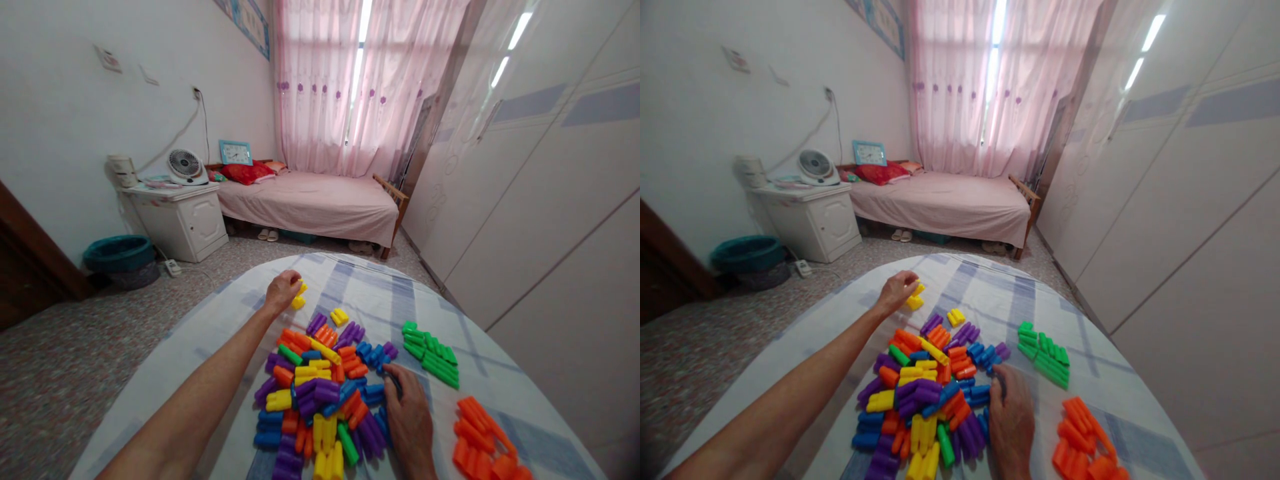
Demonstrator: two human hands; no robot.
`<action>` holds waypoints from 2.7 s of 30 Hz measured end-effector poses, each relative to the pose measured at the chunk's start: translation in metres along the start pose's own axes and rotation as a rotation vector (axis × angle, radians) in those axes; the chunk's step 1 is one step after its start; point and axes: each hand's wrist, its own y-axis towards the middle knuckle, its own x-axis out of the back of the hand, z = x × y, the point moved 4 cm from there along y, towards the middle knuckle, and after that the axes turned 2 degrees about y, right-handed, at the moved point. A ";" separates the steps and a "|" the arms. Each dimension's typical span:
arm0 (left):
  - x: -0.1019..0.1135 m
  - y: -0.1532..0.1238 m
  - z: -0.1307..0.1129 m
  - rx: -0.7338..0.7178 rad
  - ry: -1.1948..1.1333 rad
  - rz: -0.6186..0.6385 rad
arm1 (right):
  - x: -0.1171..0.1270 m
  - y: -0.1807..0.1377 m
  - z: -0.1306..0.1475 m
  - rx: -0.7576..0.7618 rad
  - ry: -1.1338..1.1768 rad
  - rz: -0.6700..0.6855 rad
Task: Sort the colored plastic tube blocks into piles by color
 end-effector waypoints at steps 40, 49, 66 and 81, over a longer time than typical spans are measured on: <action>-0.014 -0.006 -0.014 -0.115 0.464 0.166 | 0.000 0.000 0.004 0.031 -0.019 -0.005; -0.018 -0.014 -0.013 -0.099 0.477 0.107 | 0.001 0.000 0.006 0.035 -0.016 -0.009; -0.009 -0.106 -0.078 -0.565 0.025 0.593 | -0.001 0.001 0.002 0.035 -0.023 0.008; 0.008 -0.021 0.011 0.018 -0.451 0.080 | 0.000 0.000 0.006 0.033 -0.027 -0.008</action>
